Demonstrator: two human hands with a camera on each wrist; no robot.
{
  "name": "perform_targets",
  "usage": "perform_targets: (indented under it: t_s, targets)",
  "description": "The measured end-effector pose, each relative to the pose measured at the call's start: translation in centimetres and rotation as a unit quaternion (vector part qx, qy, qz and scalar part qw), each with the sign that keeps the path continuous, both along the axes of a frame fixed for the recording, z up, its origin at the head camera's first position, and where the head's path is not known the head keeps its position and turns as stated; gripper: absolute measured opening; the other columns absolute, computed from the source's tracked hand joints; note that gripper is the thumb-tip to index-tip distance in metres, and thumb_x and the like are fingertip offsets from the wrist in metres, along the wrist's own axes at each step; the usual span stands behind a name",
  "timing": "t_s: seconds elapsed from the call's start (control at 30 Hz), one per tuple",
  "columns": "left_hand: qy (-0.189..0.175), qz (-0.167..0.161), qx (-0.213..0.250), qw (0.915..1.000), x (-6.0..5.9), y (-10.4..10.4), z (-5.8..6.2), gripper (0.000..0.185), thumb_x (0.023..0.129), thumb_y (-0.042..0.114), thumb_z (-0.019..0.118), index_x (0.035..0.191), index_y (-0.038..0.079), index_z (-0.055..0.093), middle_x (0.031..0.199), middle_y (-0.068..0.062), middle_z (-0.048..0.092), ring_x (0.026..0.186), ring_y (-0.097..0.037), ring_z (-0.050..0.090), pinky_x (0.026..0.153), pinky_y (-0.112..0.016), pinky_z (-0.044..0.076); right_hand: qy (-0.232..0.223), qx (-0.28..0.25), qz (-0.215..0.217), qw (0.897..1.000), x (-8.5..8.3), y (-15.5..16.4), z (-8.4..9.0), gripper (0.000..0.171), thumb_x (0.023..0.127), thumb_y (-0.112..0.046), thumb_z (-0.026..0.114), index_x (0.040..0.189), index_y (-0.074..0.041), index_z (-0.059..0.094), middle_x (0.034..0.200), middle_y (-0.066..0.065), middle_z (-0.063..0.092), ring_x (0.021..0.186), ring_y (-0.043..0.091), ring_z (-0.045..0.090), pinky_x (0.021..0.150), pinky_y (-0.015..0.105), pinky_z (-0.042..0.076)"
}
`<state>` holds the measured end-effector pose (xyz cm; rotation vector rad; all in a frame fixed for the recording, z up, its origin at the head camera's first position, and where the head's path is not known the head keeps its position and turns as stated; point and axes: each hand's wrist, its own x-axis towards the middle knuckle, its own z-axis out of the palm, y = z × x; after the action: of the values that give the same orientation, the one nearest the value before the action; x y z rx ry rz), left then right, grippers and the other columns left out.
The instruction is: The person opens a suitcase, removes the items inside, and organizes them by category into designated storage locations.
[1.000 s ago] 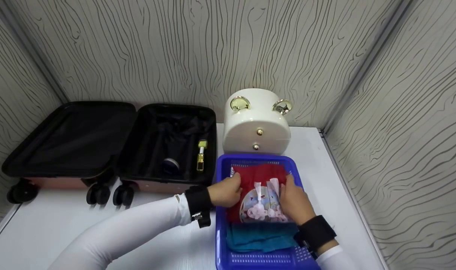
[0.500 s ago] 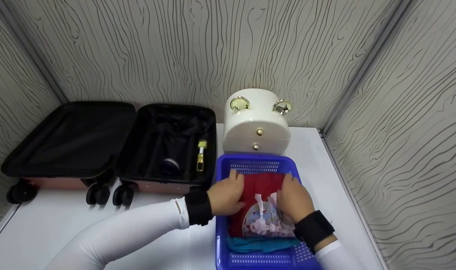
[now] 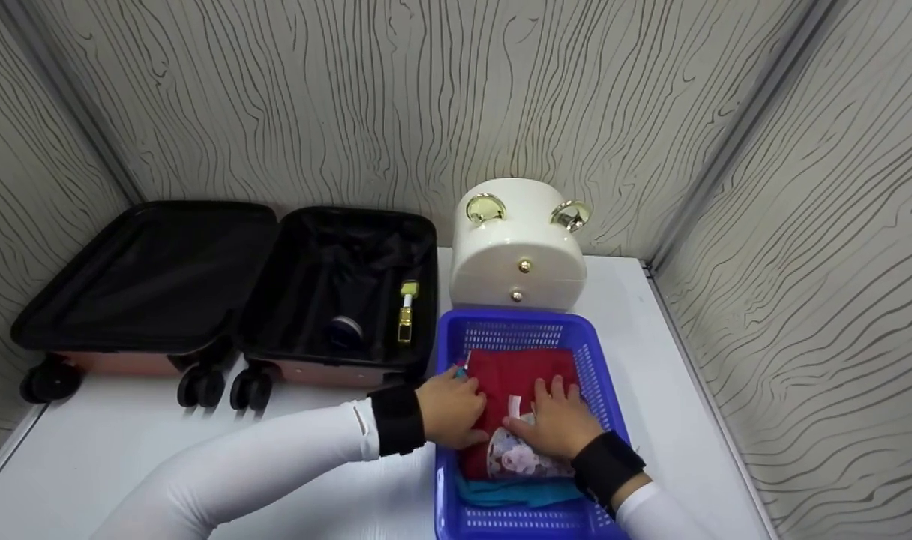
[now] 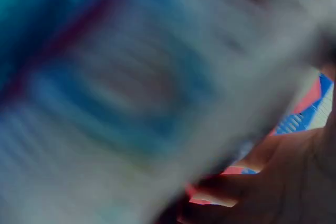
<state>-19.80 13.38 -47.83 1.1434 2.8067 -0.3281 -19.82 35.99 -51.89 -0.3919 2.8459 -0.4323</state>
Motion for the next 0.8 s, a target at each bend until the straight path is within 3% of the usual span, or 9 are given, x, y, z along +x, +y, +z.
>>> perform_targets:
  t_s: [0.17, 0.3, 0.37, 0.43, 0.5, 0.6, 0.67, 0.73, 0.8]
  targets:
    - [-0.027, -0.012, 0.074, 0.9968, -0.9, -1.3, 0.8, 0.033, 0.105, 0.047, 0.065, 0.116, 0.021, 0.082, 0.118, 0.002, 0.078, 0.113, -0.013, 0.073, 0.107, -0.034, 0.055, 0.056, -0.012, 0.006, 0.998, 0.0, -0.8, 0.8, 0.092, 0.099, -0.058, 0.071, 0.145, 0.020, 0.054, 0.148, 0.051, 0.049, 0.143, 0.071, 0.043, 0.116, 0.080, 0.034]
    - [-0.028, -0.011, 0.147, 0.9886, -2.3, -3.2, 2.2, 0.020, 0.102, 0.030, 0.068, 0.111, 0.016, 0.079, 0.110, -0.001, 0.076, 0.102, -0.018, 0.073, 0.088, -0.034, 0.062, 0.118, -0.022, 0.011, 0.993, 0.1, -3.3, 3.0, 0.066, 0.101, -0.046, 0.074, 0.135, 0.009, 0.066, 0.138, 0.035, 0.066, 0.130, 0.055, 0.063, 0.113, 0.068, 0.049]
    - [-0.040, -0.006, 0.177, 0.9833, -3.2, -4.5, 3.1, 0.021, 0.101, 0.027, 0.068, 0.114, 0.013, 0.076, 0.111, -0.003, 0.074, 0.100, -0.020, 0.072, 0.084, -0.035, 0.062, 0.136, -0.030, 0.012, 0.990, 0.1, -4.9, 3.7, 0.054, 0.100, -0.044, 0.076, 0.127, 0.003, 0.071, 0.123, 0.024, 0.073, 0.111, 0.043, 0.071, 0.101, 0.060, 0.059]
    - [-0.059, -0.004, 0.199, 0.9782, -4.0, -6.1, 3.7, 0.025, 0.103, 0.029, 0.068, 0.120, 0.011, 0.075, 0.115, -0.004, 0.074, 0.103, -0.020, 0.073, 0.086, -0.037, 0.062, 0.131, -0.038, 0.013, 0.991, 0.0, -6.4, 4.1, 0.044, 0.100, -0.043, 0.077, 0.116, -0.002, 0.074, 0.101, 0.013, 0.073, 0.090, 0.029, 0.070, 0.082, 0.051, 0.062]
    - [-0.074, -0.004, 0.212, 0.9745, -4.5, -8.1, 3.9, 0.030, 0.105, 0.032, 0.068, 0.125, 0.011, 0.074, 0.119, -0.005, 0.075, 0.106, -0.021, 0.073, 0.089, -0.038, 0.062, 0.110, -0.047, 0.010, 0.993, 0.0, -7.9, 4.1, 0.040, 0.100, -0.044, 0.077, 0.110, -0.006, 0.075, 0.081, 0.003, 0.065, 0.072, 0.019, 0.061, 0.065, 0.040, 0.054]
    - [-0.070, 0.004, 0.214, 0.9743, -5.0, -11.2, 3.5, 0.029, 0.104, 0.037, 0.070, 0.119, 0.013, 0.076, 0.114, -0.006, 0.076, 0.103, -0.023, 0.075, 0.088, -0.043, 0.063, 0.071, -0.062, 0.010, 0.995, 0.1, -9.8, 3.9, 0.039, 0.101, -0.047, 0.076, 0.105, -0.008, 0.073, 0.067, -0.003, 0.054, 0.061, 0.014, 0.054, 0.058, 0.035, 0.044]
    - [-0.051, 0.018, 0.209, 0.9765, -5.1, -13.0, 2.9, 0.027, 0.103, 0.037, 0.072, 0.111, 0.012, 0.077, 0.109, -0.007, 0.076, 0.098, -0.026, 0.076, 0.085, -0.047, 0.063, 0.046, -0.072, 0.005, 0.996, 0.2, -10.8, 3.8, 0.047, 0.101, -0.047, 0.075, 0.116, -0.003, 0.074, 0.074, 0.002, 0.066, 0.067, 0.017, 0.064, 0.063, 0.039, 0.055]
    - [-0.031, 0.033, 0.203, 0.9782, -5.2, -14.6, 2.2, 0.027, 0.101, 0.037, 0.074, 0.099, 0.010, 0.077, 0.101, -0.009, 0.076, 0.093, -0.029, 0.076, 0.080, -0.050, 0.062, 0.030, -0.079, 0.000, 0.996, 0.2, -11.7, 3.7, 0.054, 0.103, -0.044, 0.074, 0.128, 0.003, 0.070, 0.094, 0.013, 0.077, 0.083, 0.026, 0.075, 0.079, 0.049, 0.064]
    - [-0.017, 0.042, 0.202, 0.9783, -5.2, -16.0, 1.6, 0.028, 0.099, 0.035, 0.076, 0.089, 0.009, 0.077, 0.096, -0.011, 0.078, 0.090, -0.031, 0.077, 0.079, -0.051, 0.062, 0.018, -0.085, -0.008, 0.996, 0.0, -12.3, 3.7, 0.060, 0.104, -0.037, 0.073, 0.141, 0.010, 0.062, 0.119, 0.025, 0.077, 0.104, 0.035, 0.077, 0.098, 0.058, 0.061]
